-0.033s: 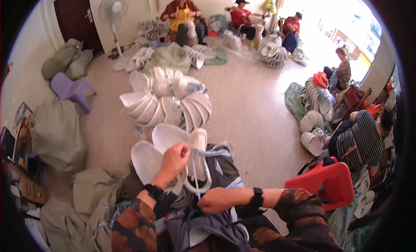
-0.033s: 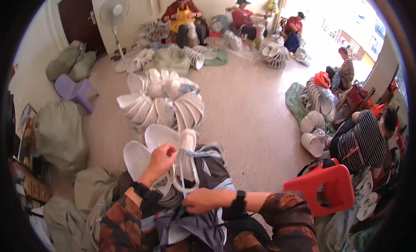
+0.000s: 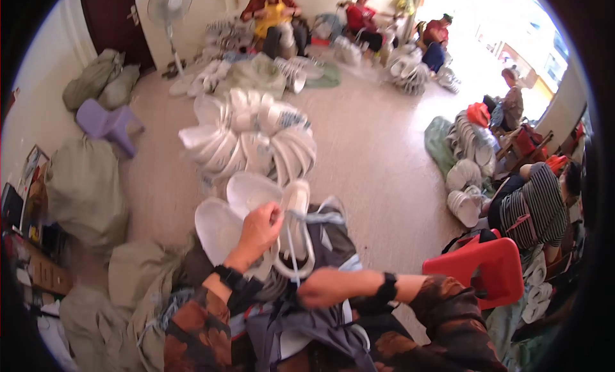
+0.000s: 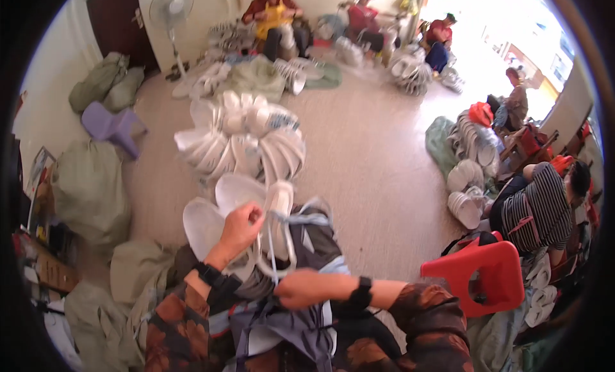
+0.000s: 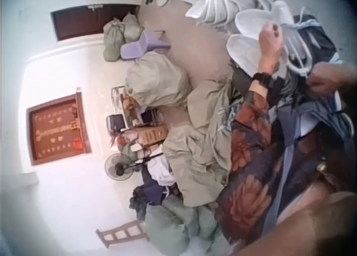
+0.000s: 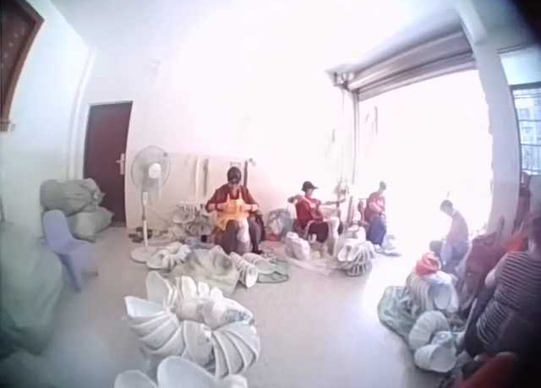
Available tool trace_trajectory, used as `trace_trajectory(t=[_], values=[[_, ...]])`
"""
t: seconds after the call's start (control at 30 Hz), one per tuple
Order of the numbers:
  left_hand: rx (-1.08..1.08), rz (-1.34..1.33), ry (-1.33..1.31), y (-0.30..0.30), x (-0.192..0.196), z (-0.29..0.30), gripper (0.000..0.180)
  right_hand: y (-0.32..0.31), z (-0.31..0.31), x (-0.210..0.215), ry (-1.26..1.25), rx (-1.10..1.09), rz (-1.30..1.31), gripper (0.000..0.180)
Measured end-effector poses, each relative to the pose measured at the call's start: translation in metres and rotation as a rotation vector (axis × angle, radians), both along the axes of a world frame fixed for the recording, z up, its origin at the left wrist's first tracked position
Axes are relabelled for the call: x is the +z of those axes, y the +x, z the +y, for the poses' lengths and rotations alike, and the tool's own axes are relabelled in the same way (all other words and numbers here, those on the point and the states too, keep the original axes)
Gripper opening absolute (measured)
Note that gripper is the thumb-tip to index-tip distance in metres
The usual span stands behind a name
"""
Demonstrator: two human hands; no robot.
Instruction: Lacing a pair of white sneakers while sitting in a workshop.
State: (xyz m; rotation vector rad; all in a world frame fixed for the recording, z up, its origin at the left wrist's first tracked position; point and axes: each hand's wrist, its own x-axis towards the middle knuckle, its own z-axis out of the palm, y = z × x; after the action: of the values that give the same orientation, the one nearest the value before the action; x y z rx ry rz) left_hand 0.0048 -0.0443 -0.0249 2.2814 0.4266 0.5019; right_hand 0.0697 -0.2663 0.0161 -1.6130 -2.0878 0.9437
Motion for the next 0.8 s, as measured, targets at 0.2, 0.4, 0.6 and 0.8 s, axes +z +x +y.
trace_trajectory(t=[0.2,0.4,0.6,0.8], values=[[0.019,-0.156,0.159,-0.013,0.015,-0.018,0.021,0.070,-0.017,0.039,0.304,-0.671,0.761,0.017],[-0.102,-0.148,0.565,-0.027,0.014,-0.052,0.025,0.090,-0.007,0.027,0.351,-0.670,1.182,0.019],[-0.023,0.012,0.634,0.001,0.008,-0.064,0.027,0.083,-0.006,0.014,0.378,-0.674,1.372,0.027],[-0.088,-0.016,0.654,0.000,-0.001,-0.059,0.027,0.087,-0.009,-0.001,0.348,-0.866,1.235,0.026]])
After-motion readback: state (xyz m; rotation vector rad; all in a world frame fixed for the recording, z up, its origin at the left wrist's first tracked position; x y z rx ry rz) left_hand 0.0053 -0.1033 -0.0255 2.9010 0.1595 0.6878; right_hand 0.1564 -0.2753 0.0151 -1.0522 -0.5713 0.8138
